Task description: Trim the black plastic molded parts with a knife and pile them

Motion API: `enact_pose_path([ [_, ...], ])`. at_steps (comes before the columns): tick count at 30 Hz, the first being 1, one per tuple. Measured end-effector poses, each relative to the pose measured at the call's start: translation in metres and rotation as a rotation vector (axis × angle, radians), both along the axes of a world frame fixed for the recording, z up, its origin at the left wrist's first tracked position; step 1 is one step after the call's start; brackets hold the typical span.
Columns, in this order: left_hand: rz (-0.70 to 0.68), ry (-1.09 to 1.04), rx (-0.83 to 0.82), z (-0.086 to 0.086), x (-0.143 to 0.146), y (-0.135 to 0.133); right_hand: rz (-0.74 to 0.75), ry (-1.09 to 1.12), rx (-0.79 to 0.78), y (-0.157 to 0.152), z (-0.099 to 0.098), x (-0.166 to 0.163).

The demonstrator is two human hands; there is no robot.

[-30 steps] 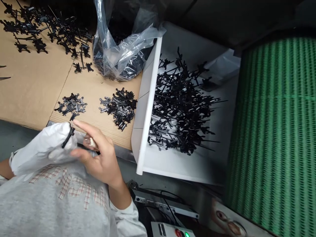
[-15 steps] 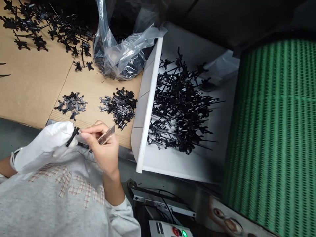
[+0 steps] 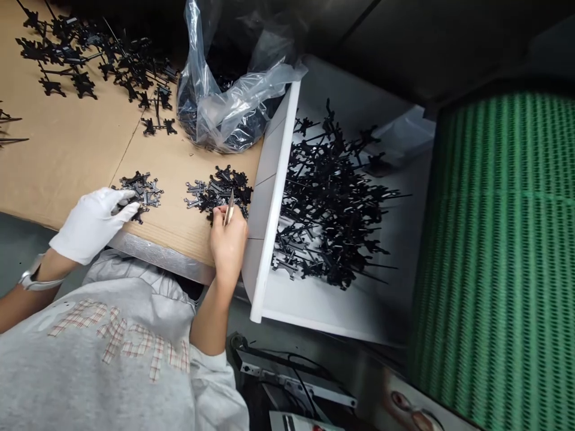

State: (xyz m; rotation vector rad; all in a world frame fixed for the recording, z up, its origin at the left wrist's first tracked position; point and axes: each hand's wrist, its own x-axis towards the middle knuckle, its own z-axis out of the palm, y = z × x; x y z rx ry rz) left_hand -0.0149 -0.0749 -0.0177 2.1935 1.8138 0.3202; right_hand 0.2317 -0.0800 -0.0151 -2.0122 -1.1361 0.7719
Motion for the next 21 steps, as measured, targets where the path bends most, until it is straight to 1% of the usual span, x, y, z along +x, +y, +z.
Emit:
enact_pose_path([
  [2, -0.044, 0.131, -0.006, -0.004, -0.002, 0.002, -0.029, -0.06, -0.002, 0.006, -0.003, 0.0],
  [4, -0.067, 0.193, 0.001, -0.001, 0.001, 0.004, -0.048, -0.114, 0.002, 0.007, -0.002, -0.003],
  [7, -0.132, 0.268, -0.025, 0.009, 0.01, 0.011, -0.06, -0.167, 0.014, 0.004, 0.003, -0.006],
  [9, -0.22, 0.35, -0.08, 0.018, 0.015, 0.02, -0.049, -0.189, 0.033, 0.0, 0.006, -0.006],
  [12, -0.36, 0.453, -0.135, 0.03, 0.02, 0.035, -0.022, -0.19, 0.073, -0.006, 0.011, -0.004],
  [14, -0.43, 0.494, -0.118, 0.033, 0.02, 0.045, -0.019, -0.154, 0.096, -0.011, 0.014, -0.003],
  [16, -0.468, 0.534, -0.074, 0.032, 0.018, 0.055, -0.014, -0.091, 0.113, -0.015, 0.018, -0.003],
  [18, -0.492, 0.536, -0.038, 0.03, 0.014, 0.063, 0.009, -0.005, 0.138, -0.02, 0.022, -0.005],
  [19, -0.504, 0.491, -0.028, 0.029, 0.013, 0.066, 0.03, 0.048, 0.155, -0.021, 0.023, -0.008],
  [20, -0.514, 0.403, -0.024, 0.03, 0.013, 0.068, 0.058, 0.111, 0.173, -0.023, 0.024, -0.011],
  [21, -0.514, 0.268, -0.028, 0.031, 0.013, 0.068, 0.096, 0.183, 0.188, -0.023, 0.025, -0.016],
])
